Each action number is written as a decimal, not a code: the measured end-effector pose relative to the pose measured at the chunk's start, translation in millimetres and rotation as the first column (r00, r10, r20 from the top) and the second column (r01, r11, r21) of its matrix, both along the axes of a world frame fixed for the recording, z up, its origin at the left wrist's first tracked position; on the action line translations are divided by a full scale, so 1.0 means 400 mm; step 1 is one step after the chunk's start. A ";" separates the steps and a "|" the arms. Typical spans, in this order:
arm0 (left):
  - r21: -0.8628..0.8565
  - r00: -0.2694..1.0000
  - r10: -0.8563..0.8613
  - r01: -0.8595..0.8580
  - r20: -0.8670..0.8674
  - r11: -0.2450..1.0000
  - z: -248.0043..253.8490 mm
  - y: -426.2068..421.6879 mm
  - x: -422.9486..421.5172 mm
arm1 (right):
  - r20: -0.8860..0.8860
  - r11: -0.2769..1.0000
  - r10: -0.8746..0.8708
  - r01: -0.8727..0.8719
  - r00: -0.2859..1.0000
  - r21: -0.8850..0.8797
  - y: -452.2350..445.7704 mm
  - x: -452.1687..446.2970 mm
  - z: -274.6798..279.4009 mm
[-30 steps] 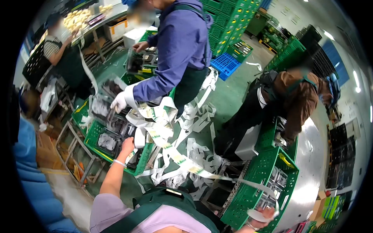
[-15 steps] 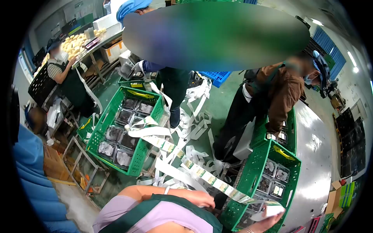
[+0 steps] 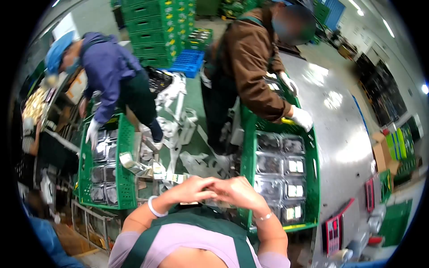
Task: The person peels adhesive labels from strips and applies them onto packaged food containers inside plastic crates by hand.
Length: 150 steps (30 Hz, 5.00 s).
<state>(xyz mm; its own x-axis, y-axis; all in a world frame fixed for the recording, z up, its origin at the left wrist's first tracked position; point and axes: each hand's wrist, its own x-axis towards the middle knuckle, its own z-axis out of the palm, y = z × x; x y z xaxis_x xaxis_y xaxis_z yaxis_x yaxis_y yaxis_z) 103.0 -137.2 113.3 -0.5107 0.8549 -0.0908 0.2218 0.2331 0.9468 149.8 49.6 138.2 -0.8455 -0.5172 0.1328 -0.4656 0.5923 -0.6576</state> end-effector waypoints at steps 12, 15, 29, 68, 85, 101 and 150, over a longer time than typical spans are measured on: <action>0.168 0.817 0.108 -0.243 0.566 0.955 -0.138 0.022 -0.053 | -0.360 0.822 -0.569 0.514 0.740 -0.243 -0.019 -0.003 -0.067; 0.061 0.995 0.074 -0.077 0.061 0.995 -0.113 0.019 -0.106 | -0.369 0.775 -0.630 0.590 0.684 -0.228 -0.073 -0.024 -0.151; 0.026 0.987 -0.107 0.105 0.121 0.994 -0.147 -0.134 -0.415 | 0.093 0.086 -0.981 0.808 0.172 -0.583 -0.131 -0.046 -0.095; -0.199 0.955 -0.282 0.260 -0.090 0.945 -0.167 0.217 -0.317 | 0.587 0.710 -0.262 0.565 0.766 -0.420 0.375 -0.295 -0.298; -0.094 0.869 0.270 -0.254 0.414 0.963 -0.221 0.233 -0.316 | 0.078 -0.223 -0.971 0.974 -0.225 0.023 0.823 -0.307 -0.615; -0.067 0.956 0.142 -0.129 0.256 0.989 -0.245 0.315 -0.324 | 0.109 0.698 -0.684 0.691 0.721 -0.188 0.226 -0.157 -0.259; -0.089 0.907 -0.222 0.270 0.357 0.959 -0.244 0.202 -0.344 | 0.170 0.480 -0.839 0.851 0.516 -0.212 0.032 -0.061 -0.274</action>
